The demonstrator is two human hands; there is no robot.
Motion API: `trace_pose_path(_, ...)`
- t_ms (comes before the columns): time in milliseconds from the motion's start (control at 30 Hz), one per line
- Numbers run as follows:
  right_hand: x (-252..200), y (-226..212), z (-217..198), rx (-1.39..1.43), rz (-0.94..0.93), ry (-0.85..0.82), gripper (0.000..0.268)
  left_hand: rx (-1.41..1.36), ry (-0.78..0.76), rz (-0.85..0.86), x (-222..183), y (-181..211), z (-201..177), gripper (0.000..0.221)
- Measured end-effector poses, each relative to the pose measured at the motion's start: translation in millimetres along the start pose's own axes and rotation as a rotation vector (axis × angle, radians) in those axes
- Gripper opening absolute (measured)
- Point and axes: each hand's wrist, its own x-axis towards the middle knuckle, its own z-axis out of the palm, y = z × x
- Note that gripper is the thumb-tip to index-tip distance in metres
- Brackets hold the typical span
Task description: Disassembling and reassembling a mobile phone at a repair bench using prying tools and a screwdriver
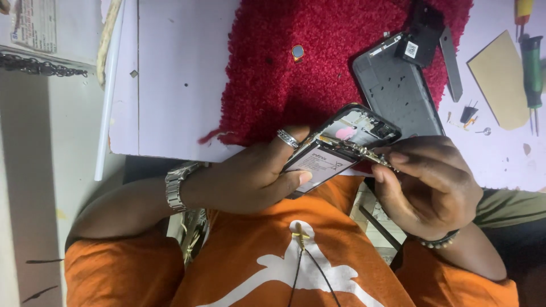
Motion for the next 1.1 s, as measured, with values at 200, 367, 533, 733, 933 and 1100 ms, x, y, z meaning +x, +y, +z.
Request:
trace_pose_path(200, 2, -1, 2, 0.025, 0.031, 0.009, 0.032, 0.014, -0.008, -0.014, 1, -1, 0, 0.065)
trace_pose_path(367, 9, -4, 2, 0.060, 0.023, -0.007, 0.031, 0.014, -0.012, 0.003, 0, 1, -2, 0.061)
trace_pose_path(533, 7, 4, -4, 0.080, -0.053, -0.084, 0.029, 0.021, -0.047, -0.092, 0, 3, -3, 0.062)
trace_pose_path(733, 2, -1, -5, -0.014, -0.082, -0.100, 0.022, 0.032, -0.001, 0.081, -1, 0, -2, 0.054)
trace_pose_path(933, 5, 1, 1, 0.102, 0.024, -0.069, 0.024, -0.006, -0.040, -0.023, -1, 6, -4, 0.053)
trace_pose_path(1100, -1, -6, 11, 0.092, 0.167, 0.065, 0.024, 0.007, -0.046, -0.008, -1, 6, -4, 0.054)
